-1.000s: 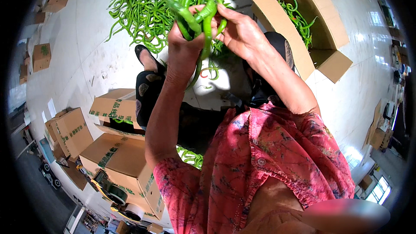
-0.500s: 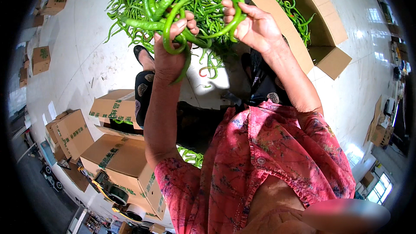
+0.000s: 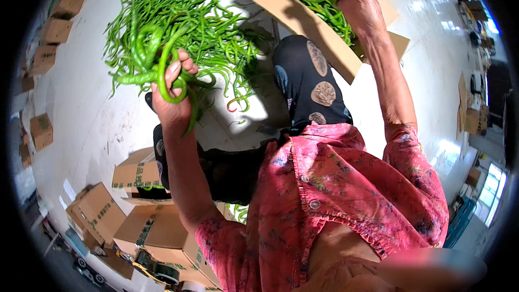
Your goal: The person sorts green peppers by picking them up from a pile on the floor and placing them into a cardboard box.
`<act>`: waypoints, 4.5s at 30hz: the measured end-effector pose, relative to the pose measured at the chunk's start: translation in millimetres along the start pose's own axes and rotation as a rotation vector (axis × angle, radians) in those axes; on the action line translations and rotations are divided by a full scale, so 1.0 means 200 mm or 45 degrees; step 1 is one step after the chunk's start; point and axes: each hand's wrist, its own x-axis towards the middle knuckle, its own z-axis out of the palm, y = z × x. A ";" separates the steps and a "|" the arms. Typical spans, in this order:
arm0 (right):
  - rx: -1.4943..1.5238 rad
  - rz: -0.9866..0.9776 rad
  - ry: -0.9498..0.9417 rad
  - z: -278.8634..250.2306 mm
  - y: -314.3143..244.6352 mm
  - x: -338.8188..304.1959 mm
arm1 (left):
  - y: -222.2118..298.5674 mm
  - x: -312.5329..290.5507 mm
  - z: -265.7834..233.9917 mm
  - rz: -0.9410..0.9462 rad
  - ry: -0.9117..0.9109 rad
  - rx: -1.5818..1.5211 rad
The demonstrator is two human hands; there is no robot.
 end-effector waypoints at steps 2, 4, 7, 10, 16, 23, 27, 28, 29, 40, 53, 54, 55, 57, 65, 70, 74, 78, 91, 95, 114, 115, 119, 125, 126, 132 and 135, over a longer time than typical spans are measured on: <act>-0.545 -0.041 0.116 -0.08 -0.07 -0.03 | 0.00 -0.02 0.00 -0.013 -0.020 0.053; -1.137 0.024 0.126 -0.40 -0.06 -0.01 | -0.01 -0.01 0.01 -0.030 -0.070 0.095; -1.535 0.139 0.168 -0.72 0.05 -0.04 | -0.03 0.00 0.01 -0.064 -0.047 0.140; -1.453 0.097 0.136 -0.69 0.13 -0.12 | -0.05 -0.01 0.01 -0.054 -0.014 0.217; -0.986 0.118 -0.378 0.13 0.14 -0.29 | -0.05 -0.02 0.07 -0.054 -0.004 0.227; -0.603 0.440 -0.459 0.76 0.39 -0.31 | -0.05 -0.02 0.13 0.075 -0.090 0.653; -0.234 0.624 -0.510 0.80 0.61 -0.27 | -0.10 -0.01 0.11 0.007 -0.026 0.484; -0.122 0.653 -0.485 0.79 0.63 -0.25 | -0.09 -0.02 0.10 -0.014 -0.034 0.479; -0.010 0.681 -0.456 0.77 0.65 -0.25 | -0.07 -0.02 0.09 -0.035 -0.043 0.475; 0.131 0.683 -0.447 0.66 0.68 -0.22 | -0.06 -0.03 0.08 -0.111 -0.016 0.397; -0.950 -0.008 0.152 0.08 0.08 0.02 | -0.06 -0.03 0.01 -0.099 0.173 0.276; -1.088 -0.086 0.182 -0.09 0.10 0.11 | -0.08 -0.01 0.02 -0.105 0.150 0.296; -1.362 -0.152 0.197 -0.20 0.13 0.18 | -0.10 0.01 0.03 -0.123 0.153 0.312; -1.895 -0.274 0.207 -0.35 0.19 0.30 | -0.13 0.02 0.03 -0.148 0.176 0.358; -2.377 -0.212 0.220 -0.49 0.26 0.36 | -0.14 0.04 0.00 -0.151 0.253 0.287; -1.610 0.038 0.527 -0.81 0.24 0.28 | -0.16 0.01 0.03 -0.194 0.213 0.327; -1.578 0.280 0.555 -1.30 0.26 0.19 | -0.20 0.03 0.11 -0.227 0.109 0.315; -1.865 0.341 0.405 -1.22 0.37 0.12 | -0.16 0.01 0.09 -0.193 0.131 0.384; -1.697 0.188 0.142 -1.01 0.69 0.32 | -0.20 0.02 0.06 -0.278 0.174 0.428; -1.410 -0.123 0.272 -0.93 0.54 0.40 | -0.25 0.05 0.11 -0.315 0.128 0.443; -2.096 -0.015 -0.457 -0.86 0.69 0.43 | -0.30 0.08 0.06 -0.340 0.228 0.529; -2.150 0.017 -0.413 -0.85 0.70 0.43 | -0.29 0.08 0.05 -0.342 0.254 0.532; -2.284 0.119 -0.337 -0.86 0.72 0.46 | -0.30 0.08 0.04 -0.344 0.212 0.535; -2.417 0.541 -0.525 -0.59 0.59 0.52 | -0.27 0.06 0.05 -0.337 0.233 0.595; -2.450 0.439 -0.571 -0.60 0.59 0.51 | -0.28 0.06 0.07 -0.330 0.205 0.546; -2.543 -0.032 -0.356 -0.54 0.49 0.49 | -0.30 0.07 0.05 -0.333 0.199 0.548; -2.476 -0.665 -0.204 -0.49 0.41 0.53 | -0.31 0.06 0.04 -0.318 0.177 0.528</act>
